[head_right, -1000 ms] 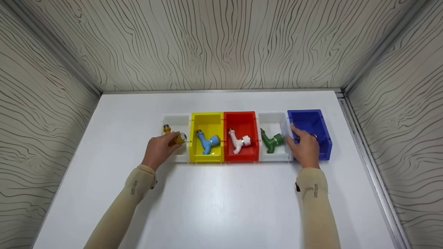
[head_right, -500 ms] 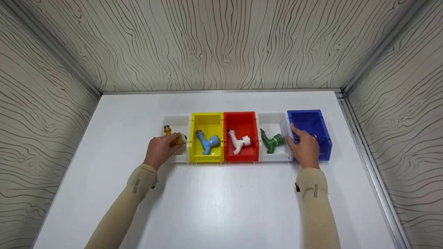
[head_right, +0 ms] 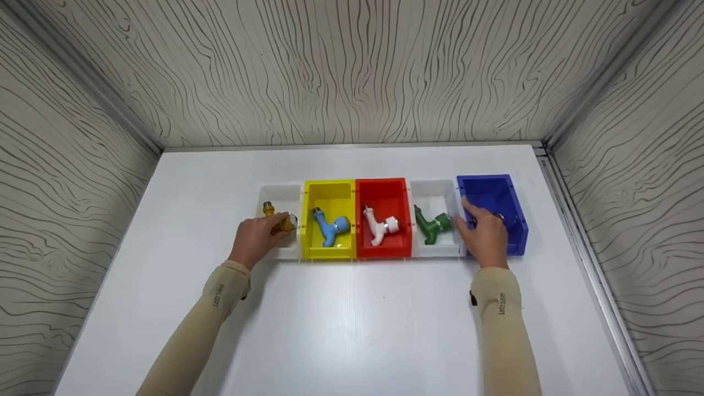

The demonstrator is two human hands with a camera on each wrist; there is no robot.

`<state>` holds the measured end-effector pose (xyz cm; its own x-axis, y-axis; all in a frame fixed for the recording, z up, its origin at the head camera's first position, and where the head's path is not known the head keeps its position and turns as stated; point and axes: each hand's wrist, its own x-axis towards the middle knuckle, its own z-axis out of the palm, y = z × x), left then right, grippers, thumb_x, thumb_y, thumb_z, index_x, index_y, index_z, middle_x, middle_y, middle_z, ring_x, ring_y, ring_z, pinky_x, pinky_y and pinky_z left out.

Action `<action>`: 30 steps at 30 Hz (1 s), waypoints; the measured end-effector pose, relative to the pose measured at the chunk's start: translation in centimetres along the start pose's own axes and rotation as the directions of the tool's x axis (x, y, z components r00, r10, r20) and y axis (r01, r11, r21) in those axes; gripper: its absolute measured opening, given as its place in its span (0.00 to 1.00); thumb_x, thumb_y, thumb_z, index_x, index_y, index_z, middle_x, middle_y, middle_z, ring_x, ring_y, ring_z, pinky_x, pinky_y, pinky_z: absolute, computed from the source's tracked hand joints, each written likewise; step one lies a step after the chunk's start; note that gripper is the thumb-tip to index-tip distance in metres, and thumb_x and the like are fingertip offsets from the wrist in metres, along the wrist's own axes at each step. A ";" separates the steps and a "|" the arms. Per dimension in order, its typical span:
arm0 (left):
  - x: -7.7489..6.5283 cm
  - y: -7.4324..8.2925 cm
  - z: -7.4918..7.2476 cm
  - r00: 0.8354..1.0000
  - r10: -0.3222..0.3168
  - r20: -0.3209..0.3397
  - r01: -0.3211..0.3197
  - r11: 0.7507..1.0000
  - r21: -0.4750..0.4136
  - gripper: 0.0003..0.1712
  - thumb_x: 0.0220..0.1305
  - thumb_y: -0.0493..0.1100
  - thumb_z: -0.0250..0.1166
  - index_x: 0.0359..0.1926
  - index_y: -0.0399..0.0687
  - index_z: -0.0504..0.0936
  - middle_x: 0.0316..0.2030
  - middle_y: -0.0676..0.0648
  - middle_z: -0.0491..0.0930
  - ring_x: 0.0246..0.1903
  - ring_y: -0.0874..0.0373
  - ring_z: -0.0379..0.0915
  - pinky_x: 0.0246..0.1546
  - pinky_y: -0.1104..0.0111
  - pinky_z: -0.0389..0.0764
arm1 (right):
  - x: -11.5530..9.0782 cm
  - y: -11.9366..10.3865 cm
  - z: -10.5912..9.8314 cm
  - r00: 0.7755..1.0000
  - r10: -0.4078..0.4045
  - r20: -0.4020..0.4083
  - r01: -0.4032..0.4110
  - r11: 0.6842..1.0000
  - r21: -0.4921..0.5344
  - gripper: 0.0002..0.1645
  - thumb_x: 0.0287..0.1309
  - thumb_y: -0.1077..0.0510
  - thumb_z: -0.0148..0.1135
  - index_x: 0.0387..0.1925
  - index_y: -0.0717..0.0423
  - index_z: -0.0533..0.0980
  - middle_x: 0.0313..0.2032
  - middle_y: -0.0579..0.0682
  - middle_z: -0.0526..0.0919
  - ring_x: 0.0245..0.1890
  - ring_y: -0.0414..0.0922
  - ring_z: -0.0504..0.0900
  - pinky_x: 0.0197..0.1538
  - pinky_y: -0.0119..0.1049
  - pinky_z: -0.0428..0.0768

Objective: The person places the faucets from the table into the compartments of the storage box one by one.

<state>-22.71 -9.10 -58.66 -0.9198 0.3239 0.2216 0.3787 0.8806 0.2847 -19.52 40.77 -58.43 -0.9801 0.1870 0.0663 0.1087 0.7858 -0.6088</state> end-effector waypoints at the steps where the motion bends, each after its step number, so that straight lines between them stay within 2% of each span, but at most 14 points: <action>1: 0.0 0.0 0.0 1.000 0.000 -0.003 0.000 1.000 0.000 0.18 0.63 0.46 0.75 0.53 0.52 0.88 0.34 0.49 0.91 0.24 0.56 0.80 0.34 0.59 0.85 | 0.0 0.0 0.0 1.000 0.000 -0.002 0.000 1.000 -0.004 0.34 0.71 0.48 0.65 0.72 0.54 0.70 0.69 0.70 0.71 0.70 0.72 0.67 0.70 0.69 0.66; 7: 0.1 -0.1 0.2 1.000 -0.030 -0.005 0.030 0.999 -0.012 0.17 0.63 0.45 0.75 0.53 0.53 0.89 0.34 0.49 0.91 0.23 0.57 0.75 0.33 0.59 0.84 | 0.0 0.1 0.1 1.000 0.000 -0.008 0.000 1.000 -0.011 0.33 0.70 0.47 0.65 0.72 0.53 0.71 0.68 0.70 0.72 0.69 0.72 0.68 0.70 0.68 0.67; 12: 0.1 0.1 0.5 0.999 -0.044 0.011 0.044 0.999 0.005 0.17 0.63 0.45 0.75 0.53 0.53 0.89 0.37 0.49 0.92 0.26 0.57 0.81 0.37 0.59 0.86 | 0.1 0.0 0.1 1.000 0.005 0.000 -0.005 1.000 -0.007 0.34 0.70 0.47 0.65 0.72 0.53 0.70 0.69 0.70 0.71 0.70 0.72 0.67 0.71 0.68 0.66; 15: 0.1 0.1 0.7 0.999 -0.037 0.011 0.037 0.999 0.028 0.16 0.63 0.47 0.75 0.51 0.52 0.89 0.35 0.49 0.91 0.25 0.56 0.81 0.36 0.59 0.86 | 0.1 0.0 0.1 1.000 -0.009 -0.008 0.009 1.000 -0.014 0.34 0.70 0.48 0.65 0.72 0.54 0.71 0.68 0.71 0.72 0.69 0.72 0.68 0.70 0.69 0.66; 20: 0.1 0.0 0.8 1.000 -0.023 0.012 0.022 0.997 0.069 0.14 0.65 0.49 0.74 0.49 0.51 0.88 0.29 0.49 0.89 0.20 0.56 0.74 0.32 0.59 0.85 | 0.1 0.0 0.0 1.000 -0.013 -0.009 0.013 1.000 -0.027 0.33 0.71 0.48 0.64 0.72 0.54 0.70 0.68 0.71 0.72 0.70 0.72 0.68 0.70 0.69 0.66; 30: 0.2 0.1 1.2 1.000 0.001 0.002 -0.001 0.990 0.139 0.14 0.66 0.50 0.73 0.48 0.51 0.88 0.28 0.48 0.89 0.19 0.56 0.74 0.29 0.58 0.85 | 0.1 0.0 -0.1 1.000 0.008 0.015 -0.008 1.000 -0.019 0.34 0.71 0.47 0.64 0.73 0.53 0.69 0.70 0.70 0.70 0.71 0.72 0.66 0.71 0.69 0.65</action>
<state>-23.00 -8.52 -59.70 -0.9197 0.3250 0.2202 0.3615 0.9198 0.1525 -19.57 40.84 -58.32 -0.9816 0.1842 0.0494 0.1193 0.7955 -0.5941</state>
